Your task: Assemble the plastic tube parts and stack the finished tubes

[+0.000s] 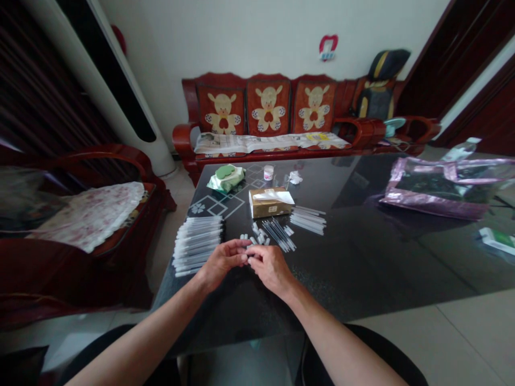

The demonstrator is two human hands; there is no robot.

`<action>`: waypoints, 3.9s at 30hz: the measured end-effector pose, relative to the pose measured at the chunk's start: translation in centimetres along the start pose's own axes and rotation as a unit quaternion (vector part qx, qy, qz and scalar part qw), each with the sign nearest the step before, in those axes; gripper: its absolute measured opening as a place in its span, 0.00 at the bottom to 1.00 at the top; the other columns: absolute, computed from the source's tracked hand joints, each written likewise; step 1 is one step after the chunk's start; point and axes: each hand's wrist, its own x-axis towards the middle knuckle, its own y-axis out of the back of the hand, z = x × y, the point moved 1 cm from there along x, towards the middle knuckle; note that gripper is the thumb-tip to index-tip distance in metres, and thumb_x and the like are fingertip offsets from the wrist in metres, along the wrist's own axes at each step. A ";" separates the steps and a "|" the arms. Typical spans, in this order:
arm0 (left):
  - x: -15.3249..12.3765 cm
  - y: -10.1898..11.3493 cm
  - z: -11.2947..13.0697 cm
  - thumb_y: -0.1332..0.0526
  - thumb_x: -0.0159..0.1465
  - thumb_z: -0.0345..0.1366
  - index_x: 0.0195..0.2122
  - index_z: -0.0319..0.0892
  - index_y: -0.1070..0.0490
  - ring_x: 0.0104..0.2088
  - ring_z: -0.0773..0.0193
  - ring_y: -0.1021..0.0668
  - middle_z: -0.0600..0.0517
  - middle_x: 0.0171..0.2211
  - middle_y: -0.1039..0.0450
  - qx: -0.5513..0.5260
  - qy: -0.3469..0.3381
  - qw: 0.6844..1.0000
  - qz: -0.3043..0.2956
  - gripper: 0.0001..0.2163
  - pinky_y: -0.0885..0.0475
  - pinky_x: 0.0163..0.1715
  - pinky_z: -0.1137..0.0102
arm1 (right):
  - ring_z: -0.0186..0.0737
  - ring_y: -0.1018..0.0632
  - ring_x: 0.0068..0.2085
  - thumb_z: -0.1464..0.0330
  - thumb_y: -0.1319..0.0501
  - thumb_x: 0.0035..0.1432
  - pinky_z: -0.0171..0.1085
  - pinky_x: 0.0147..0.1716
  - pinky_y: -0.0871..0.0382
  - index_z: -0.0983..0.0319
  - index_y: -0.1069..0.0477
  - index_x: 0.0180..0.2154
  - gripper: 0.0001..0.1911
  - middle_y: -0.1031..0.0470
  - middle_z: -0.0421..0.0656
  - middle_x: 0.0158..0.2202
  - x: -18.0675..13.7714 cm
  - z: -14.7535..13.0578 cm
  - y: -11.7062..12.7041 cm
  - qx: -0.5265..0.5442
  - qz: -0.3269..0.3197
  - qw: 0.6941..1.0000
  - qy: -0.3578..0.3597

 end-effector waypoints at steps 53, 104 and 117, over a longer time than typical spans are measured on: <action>1.2 1.4 -0.2 0.41 0.58 0.31 0.40 0.43 0.24 0.30 0.66 0.26 0.52 0.31 0.26 0.437 -0.079 0.892 0.087 0.10 0.34 0.32 0.73 | 0.47 0.21 0.36 0.68 0.48 0.61 0.37 0.32 0.35 0.64 0.27 0.36 0.12 0.22 0.53 0.35 1.8 7.3 5.6 -0.515 0.030 0.840 -0.167; 0.9 1.7 -0.4 0.43 0.58 0.26 0.43 0.40 0.29 0.31 0.65 0.24 0.49 0.36 0.27 0.519 -0.144 0.838 0.087 0.12 0.30 0.34 0.70 | 0.49 0.21 0.37 0.67 0.46 0.58 0.37 0.30 0.36 0.62 0.26 0.34 0.10 0.22 0.51 0.35 1.6 8.1 7.2 -0.477 0.052 0.852 -0.210; 0.6 1.3 -0.3 0.43 0.59 0.26 0.44 0.42 0.29 0.32 0.65 0.25 0.50 0.35 0.28 0.540 -0.146 0.826 0.070 0.13 0.32 0.35 0.72 | 0.46 0.21 0.36 0.68 0.48 0.58 0.35 0.28 0.39 0.61 0.27 0.32 0.11 0.22 0.49 0.34 1.3 7.5 7.4 -0.472 0.069 0.856 -0.197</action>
